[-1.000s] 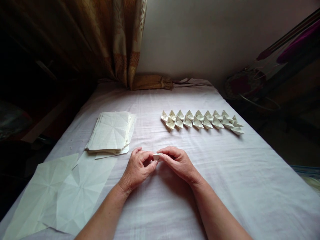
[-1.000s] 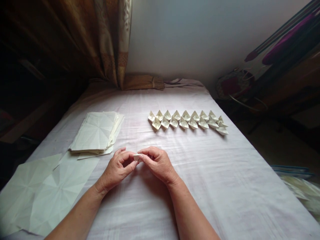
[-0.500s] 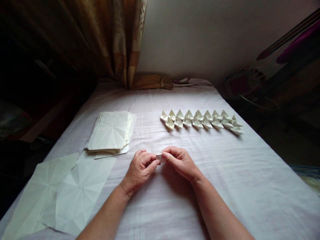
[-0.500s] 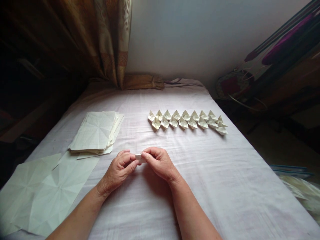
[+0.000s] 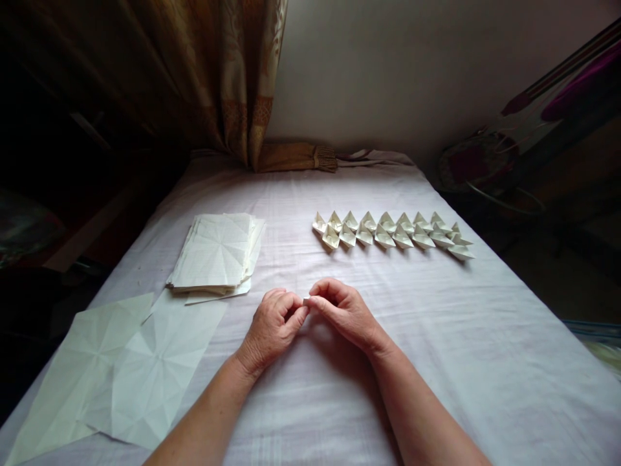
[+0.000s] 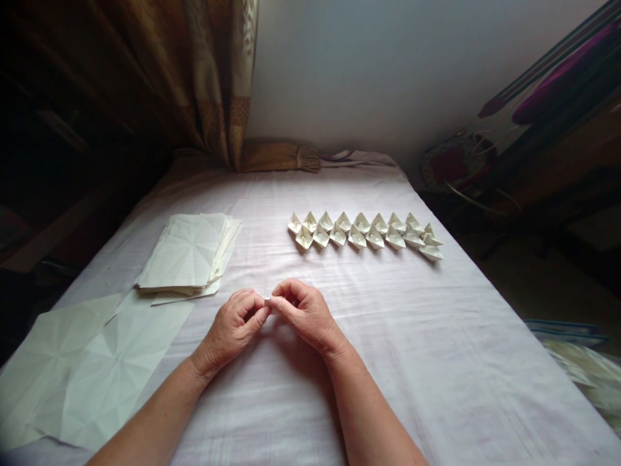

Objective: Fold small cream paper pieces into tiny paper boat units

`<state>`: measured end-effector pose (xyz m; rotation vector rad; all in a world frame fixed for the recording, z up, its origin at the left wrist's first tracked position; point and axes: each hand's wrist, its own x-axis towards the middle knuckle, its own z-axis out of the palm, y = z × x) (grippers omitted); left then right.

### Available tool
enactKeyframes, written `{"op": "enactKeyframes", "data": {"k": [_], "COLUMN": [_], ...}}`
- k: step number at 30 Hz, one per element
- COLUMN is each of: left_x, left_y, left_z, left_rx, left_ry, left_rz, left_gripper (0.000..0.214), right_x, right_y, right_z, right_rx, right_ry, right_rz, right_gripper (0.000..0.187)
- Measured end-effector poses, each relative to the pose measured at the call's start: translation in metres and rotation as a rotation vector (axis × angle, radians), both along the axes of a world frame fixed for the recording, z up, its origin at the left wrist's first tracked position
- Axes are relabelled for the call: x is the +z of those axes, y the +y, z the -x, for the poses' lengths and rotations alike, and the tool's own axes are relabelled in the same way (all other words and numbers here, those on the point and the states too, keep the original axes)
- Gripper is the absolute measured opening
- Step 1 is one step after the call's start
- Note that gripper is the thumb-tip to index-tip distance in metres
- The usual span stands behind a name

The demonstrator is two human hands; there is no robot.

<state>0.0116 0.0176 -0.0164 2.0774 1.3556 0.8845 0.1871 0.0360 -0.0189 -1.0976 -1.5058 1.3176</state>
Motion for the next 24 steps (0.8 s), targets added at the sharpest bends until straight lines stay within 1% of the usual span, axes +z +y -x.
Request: {"op": "enactKeyframes", "data": {"k": [3, 6, 11, 13, 16, 20, 24], "left_x": [0.001, 0.0007, -0.0006, -0.001, -0.0023, -0.0048, -0.0046], "left_y": [0.0006, 0.0012, 0.0005, 0.0002, 0.0001, -0.0004, -0.0012], "left_z": [-0.0005, 0.0005, 0.0026, 0.0029, 0.0027, 0.0011, -0.0002], "left_rx": [-0.041, -0.068, -0.114, -0.108, -0.087, -0.098, -0.104], "left_ry": [0.0, -0.001, 0.019, 0.019, 0.032, 0.063, 0.073], "left_rz": [0.006, 0.019, 0.09, 0.107, 0.092, 0.041, 0.033], "left_gripper": [0.024, 0.022, 0.027, 0.028, 0.029, 0.027, 0.025], "right_x": [0.0009, 0.0003, -0.0025, -0.003, -0.0022, 0.0001, -0.0007], "right_y": [0.0003, 0.0006, 0.0008, 0.0007, 0.0001, -0.0006, -0.0005], "right_z": [-0.002, -0.0045, -0.0058, -0.0052, -0.0035, -0.0023, -0.003], "right_rx": [0.025, 0.016, 0.016, 0.018, 0.034, 0.056, 0.054], "right_ry": [0.01, 0.029, 0.013, 0.006, 0.005, -0.082, -0.113], "right_rz": [-0.007, -0.004, 0.021, 0.029, 0.039, -0.042, -0.125], "right_gripper": [0.021, 0.022, 0.023, 0.022, 0.02, 0.016, 0.021]}}
